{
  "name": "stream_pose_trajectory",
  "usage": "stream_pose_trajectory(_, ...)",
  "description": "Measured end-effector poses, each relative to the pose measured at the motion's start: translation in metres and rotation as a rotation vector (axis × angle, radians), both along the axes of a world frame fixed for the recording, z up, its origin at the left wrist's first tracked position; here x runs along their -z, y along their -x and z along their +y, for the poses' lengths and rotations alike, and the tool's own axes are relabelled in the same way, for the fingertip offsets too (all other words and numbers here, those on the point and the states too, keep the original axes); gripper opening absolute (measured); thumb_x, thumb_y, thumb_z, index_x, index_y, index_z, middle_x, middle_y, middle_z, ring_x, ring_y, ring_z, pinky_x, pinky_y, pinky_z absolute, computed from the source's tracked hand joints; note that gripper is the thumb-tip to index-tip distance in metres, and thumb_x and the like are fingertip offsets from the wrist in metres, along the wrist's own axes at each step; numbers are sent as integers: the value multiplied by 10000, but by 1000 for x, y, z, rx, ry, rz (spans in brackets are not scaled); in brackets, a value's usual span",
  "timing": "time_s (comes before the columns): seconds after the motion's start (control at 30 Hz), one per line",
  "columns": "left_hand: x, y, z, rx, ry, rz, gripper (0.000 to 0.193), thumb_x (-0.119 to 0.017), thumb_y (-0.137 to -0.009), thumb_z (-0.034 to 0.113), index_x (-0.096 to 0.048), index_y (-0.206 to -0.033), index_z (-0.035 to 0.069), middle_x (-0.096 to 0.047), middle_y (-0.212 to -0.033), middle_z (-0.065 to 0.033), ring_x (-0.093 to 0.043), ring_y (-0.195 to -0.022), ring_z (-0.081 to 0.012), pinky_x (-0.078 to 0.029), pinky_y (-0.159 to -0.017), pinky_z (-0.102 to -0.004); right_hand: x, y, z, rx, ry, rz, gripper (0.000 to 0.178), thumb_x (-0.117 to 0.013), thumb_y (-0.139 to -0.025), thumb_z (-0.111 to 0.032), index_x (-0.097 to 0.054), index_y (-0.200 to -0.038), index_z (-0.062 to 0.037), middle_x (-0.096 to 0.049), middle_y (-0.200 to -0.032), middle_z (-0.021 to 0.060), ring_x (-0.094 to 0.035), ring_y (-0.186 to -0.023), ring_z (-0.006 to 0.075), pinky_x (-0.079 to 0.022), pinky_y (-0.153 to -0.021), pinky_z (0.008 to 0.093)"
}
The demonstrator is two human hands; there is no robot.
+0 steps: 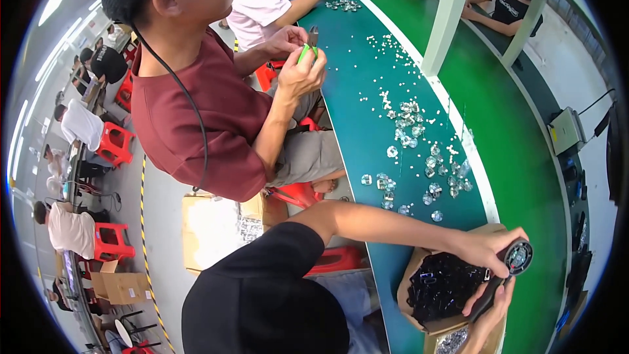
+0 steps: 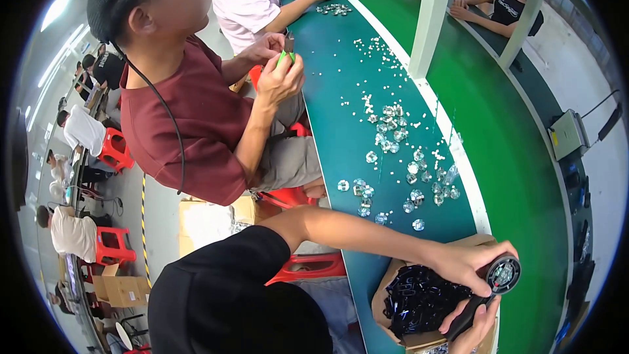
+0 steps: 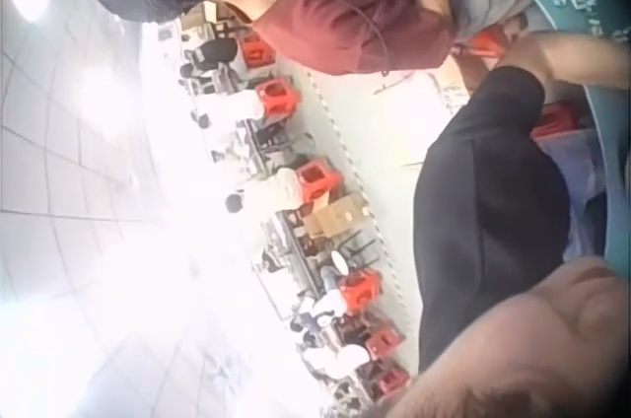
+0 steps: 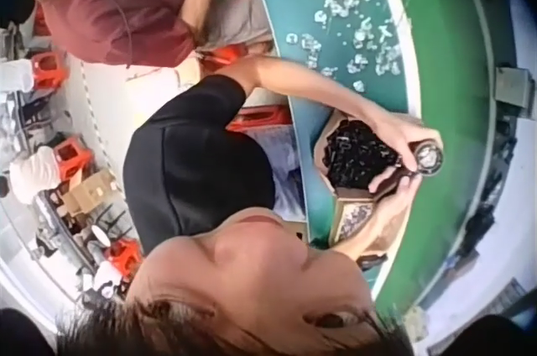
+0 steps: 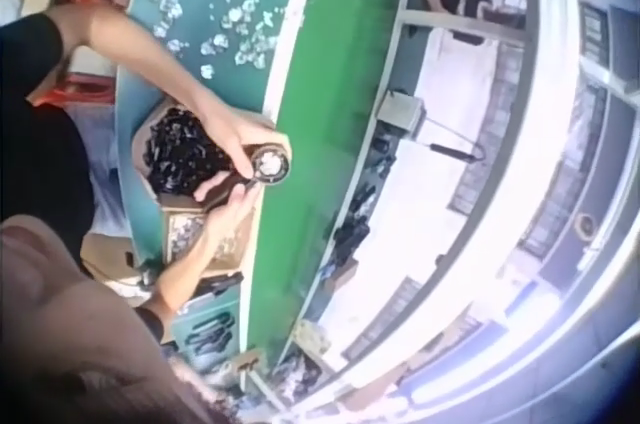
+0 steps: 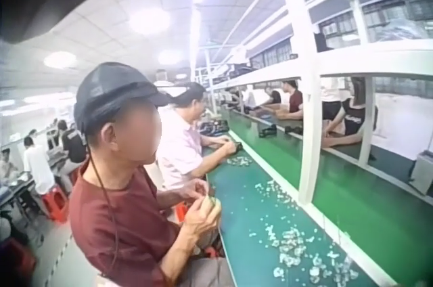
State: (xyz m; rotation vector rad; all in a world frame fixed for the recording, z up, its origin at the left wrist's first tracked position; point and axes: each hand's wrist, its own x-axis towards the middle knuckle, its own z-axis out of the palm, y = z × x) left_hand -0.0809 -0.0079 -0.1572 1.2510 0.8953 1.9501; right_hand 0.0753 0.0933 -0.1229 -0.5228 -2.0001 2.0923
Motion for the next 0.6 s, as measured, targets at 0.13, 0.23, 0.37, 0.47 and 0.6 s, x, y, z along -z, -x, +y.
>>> stream_pose_trajectory(0.13,-20,-9,-13,86,-10,-153,658,-655,-772,-61,-285,-1308,28,-522,-1102,-102,-568,-976,-162,-511,-781,-296,0,-1,-2,22,-70,20,491,-441,-1010,-335,-358,-1380,-22,-542,-672,99,-459,-360,150,-365,-292,242)
stream_pose_trajectory(0.23,3,-10,4,132,51,-241,661,-668,-748,-91,-297,-1279,39,-536,-1043,-85,-573,-911,-129,-517,-708,-268,11,-1,1,95,-81,6,493,-451,-1015,-329,-349,-1387,-21,-549,-670,107,-477,-368,155,-370,-293,245)
stream_pose_trajectory(0.37,-15,-17,-9,14,-14,-167,686,-592,-745,-128,-235,-1302,51,-503,-1045,-125,-657,-711,-185,-593,-470,-256,16,-2,-5,86,-87,42,495,-473,-1017,-330,-363,-1372,-2,-555,-666,114,-490,-372,160,-379,-300,249)
stream_pose_trajectory(0.47,-29,-15,-21,31,121,-167,660,-704,-691,-90,-306,-1202,37,-541,-968,-95,-637,-798,-157,-543,-597,-268,23,-7,-2,70,-157,100,473,-459,-1023,-315,-379,-1348,20,-558,-665,123,-480,-365,158,-375,-303,249)
stream_pose_trajectory(0.6,-20,-13,-16,-15,30,-102,654,-678,-689,-119,-298,-1199,34,-555,-960,-112,-655,-767,-160,-546,-530,-259,17,-2,-9,80,-236,108,470,-438,-1028,-345,-402,-1310,29,-565,-667,132,-485,-369,166,-386,-316,258)
